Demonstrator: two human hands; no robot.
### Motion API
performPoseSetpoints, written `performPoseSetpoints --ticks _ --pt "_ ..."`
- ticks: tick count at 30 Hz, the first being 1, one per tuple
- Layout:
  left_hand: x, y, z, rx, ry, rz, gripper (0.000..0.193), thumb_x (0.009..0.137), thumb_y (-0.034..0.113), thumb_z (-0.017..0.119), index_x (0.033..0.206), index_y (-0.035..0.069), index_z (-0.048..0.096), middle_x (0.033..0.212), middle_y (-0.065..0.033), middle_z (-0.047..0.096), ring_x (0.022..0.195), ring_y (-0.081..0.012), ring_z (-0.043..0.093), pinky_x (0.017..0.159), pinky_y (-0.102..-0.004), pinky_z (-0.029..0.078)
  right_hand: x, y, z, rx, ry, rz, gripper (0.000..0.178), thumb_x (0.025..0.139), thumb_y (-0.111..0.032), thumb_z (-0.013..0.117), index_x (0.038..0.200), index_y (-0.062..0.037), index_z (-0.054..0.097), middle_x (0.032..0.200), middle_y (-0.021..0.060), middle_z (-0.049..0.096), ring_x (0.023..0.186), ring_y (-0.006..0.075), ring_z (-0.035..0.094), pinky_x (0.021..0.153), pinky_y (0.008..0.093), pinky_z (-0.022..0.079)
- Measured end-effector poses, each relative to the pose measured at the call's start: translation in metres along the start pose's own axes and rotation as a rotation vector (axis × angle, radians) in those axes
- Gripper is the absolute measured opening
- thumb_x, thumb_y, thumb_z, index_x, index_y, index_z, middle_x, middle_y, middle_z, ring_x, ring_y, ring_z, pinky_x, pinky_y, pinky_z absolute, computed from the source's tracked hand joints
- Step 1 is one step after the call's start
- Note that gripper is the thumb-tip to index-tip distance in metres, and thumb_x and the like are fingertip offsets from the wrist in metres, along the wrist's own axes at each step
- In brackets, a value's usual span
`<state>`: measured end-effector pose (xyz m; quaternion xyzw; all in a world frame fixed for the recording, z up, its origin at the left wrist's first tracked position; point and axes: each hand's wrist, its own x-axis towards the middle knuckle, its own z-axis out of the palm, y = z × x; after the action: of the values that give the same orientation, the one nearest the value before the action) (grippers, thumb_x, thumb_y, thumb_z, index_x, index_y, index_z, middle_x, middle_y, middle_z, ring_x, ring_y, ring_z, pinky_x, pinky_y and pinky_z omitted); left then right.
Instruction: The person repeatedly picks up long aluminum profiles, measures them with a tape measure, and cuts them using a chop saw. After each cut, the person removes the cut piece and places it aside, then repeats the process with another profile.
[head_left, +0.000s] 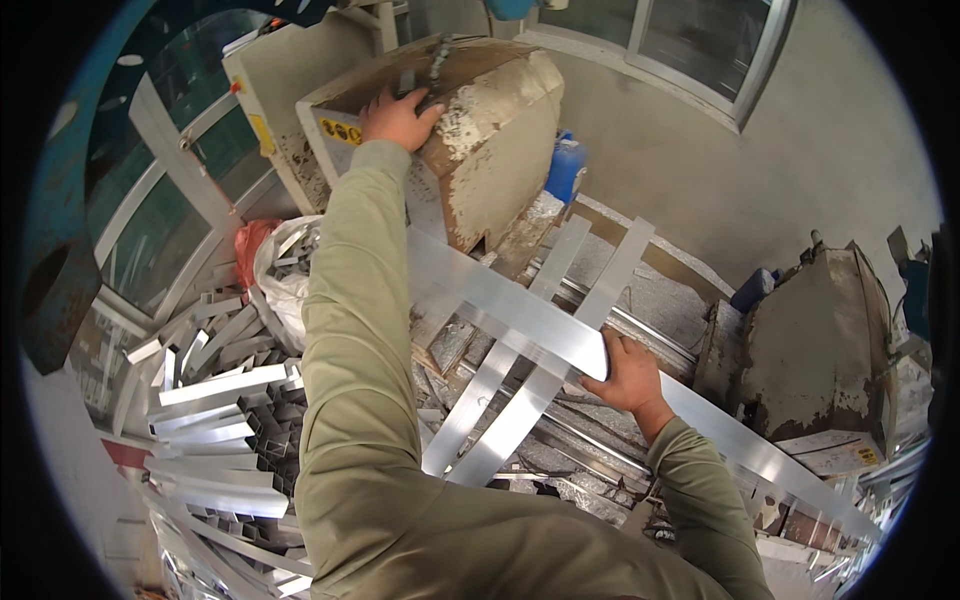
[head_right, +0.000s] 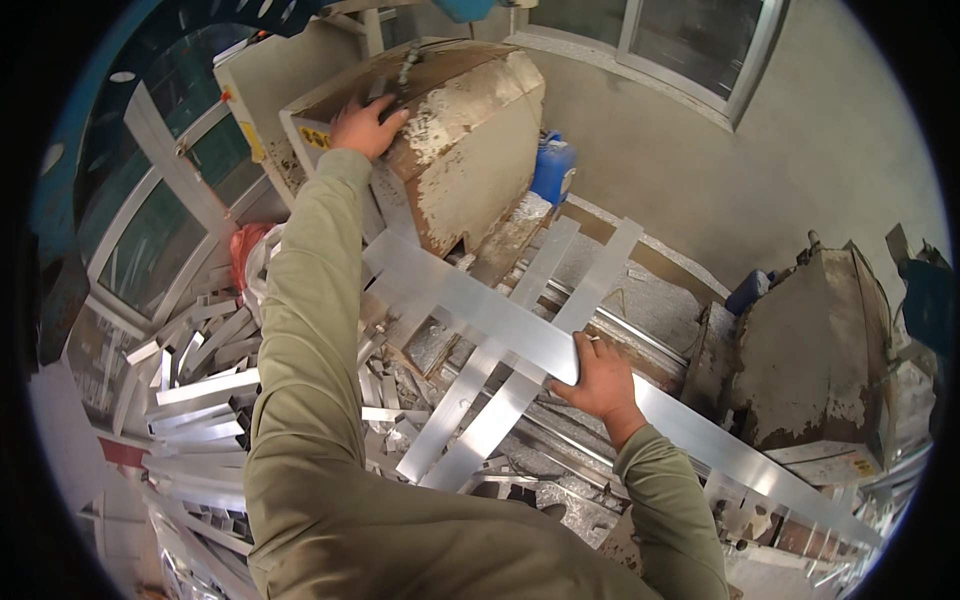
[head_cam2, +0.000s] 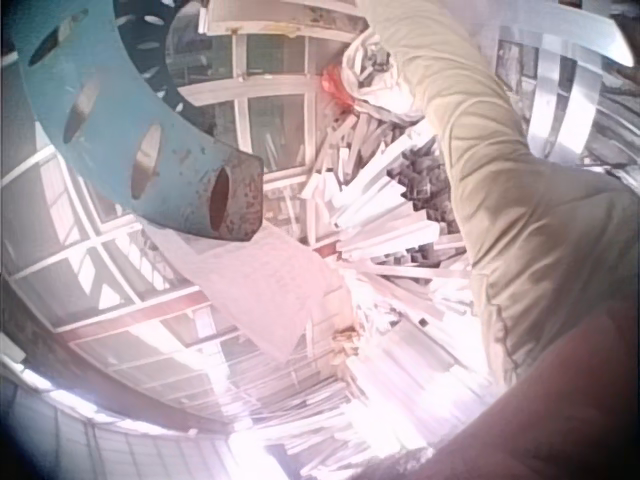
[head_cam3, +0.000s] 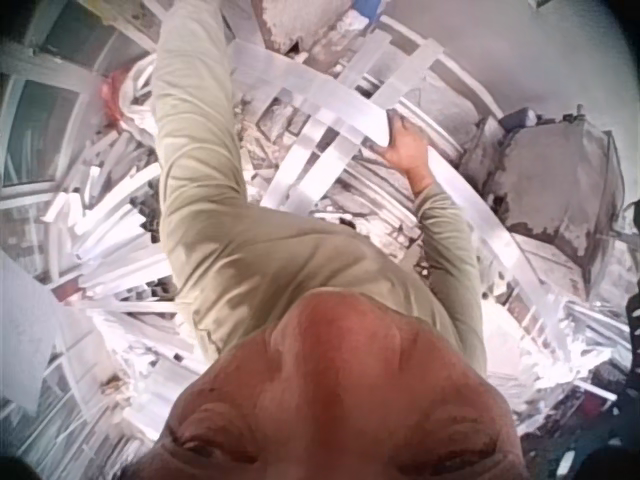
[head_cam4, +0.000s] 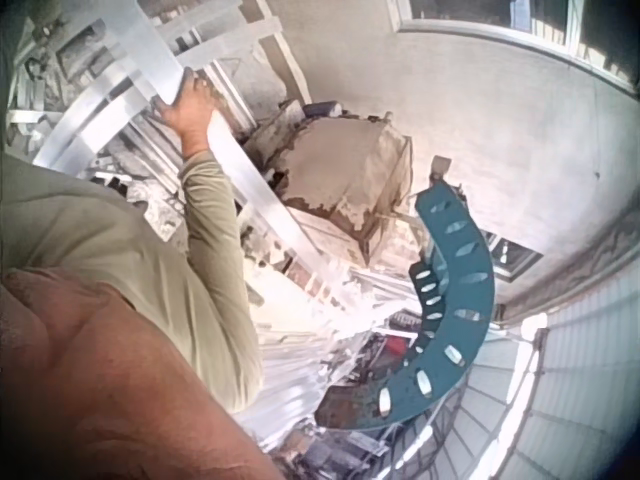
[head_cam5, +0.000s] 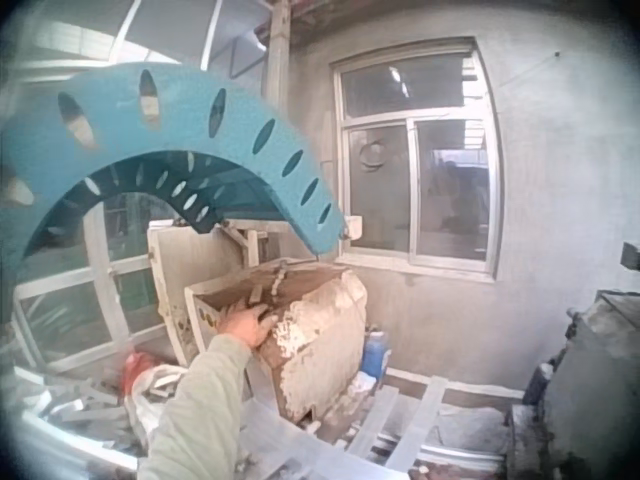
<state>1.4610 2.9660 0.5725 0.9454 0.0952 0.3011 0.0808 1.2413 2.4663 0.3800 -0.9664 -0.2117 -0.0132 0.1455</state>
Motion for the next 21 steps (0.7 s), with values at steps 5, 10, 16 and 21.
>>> performPoseSetpoints --ticks 5,10,16,21 --pt "0.013 -0.004 0.010 -0.104 0.080 -0.066 0.058 0.106 0.058 0.060 0.153 0.027 0.070 0.160 -0.0302 0.057 0.151 -0.0439 0.053 0.128 -0.0590 0.036 -0.001 0.001 -0.004 -0.039 0.041 -0.024 0.103 0.076 -0.062 0.088 0.155 -0.0035 0.057 0.131 0.0275 0.071 0.120 0.0466 0.069 0.102 0.0555 0.055" --pt "-0.047 -0.042 -0.023 -0.337 0.648 0.153 0.041 0.101 0.032 0.078 0.135 0.009 0.076 0.133 -0.0249 0.071 0.122 -0.0433 0.067 0.106 -0.0501 0.055 0.005 0.009 0.005 -0.006 0.067 -0.057 0.102 0.076 -0.061 0.088 0.155 -0.0027 0.058 0.131 0.0276 0.070 0.121 0.0471 0.068 0.103 0.0557 0.055" --pt "-0.220 -0.077 -0.044 -0.385 0.535 0.040 0.023 0.103 0.005 0.071 0.125 0.002 0.074 0.122 -0.0149 0.077 0.112 -0.0263 0.073 0.098 -0.0383 0.057 0.007 0.008 0.013 -0.004 -0.012 0.001 0.101 0.078 -0.057 0.088 0.157 -0.0034 0.055 0.138 0.0263 0.067 0.126 0.0458 0.066 0.108 0.0547 0.053" --pt "-0.302 -0.060 0.022 -0.445 0.233 0.002 0.032 0.100 0.002 0.071 0.132 0.009 0.072 0.127 -0.0197 0.071 0.117 -0.0412 0.069 0.105 -0.0479 0.055 0.006 0.002 0.010 -0.012 -0.057 0.050 0.102 0.078 -0.058 0.087 0.158 -0.0041 0.054 0.137 0.0239 0.068 0.123 0.0449 0.067 0.105 0.0544 0.053"
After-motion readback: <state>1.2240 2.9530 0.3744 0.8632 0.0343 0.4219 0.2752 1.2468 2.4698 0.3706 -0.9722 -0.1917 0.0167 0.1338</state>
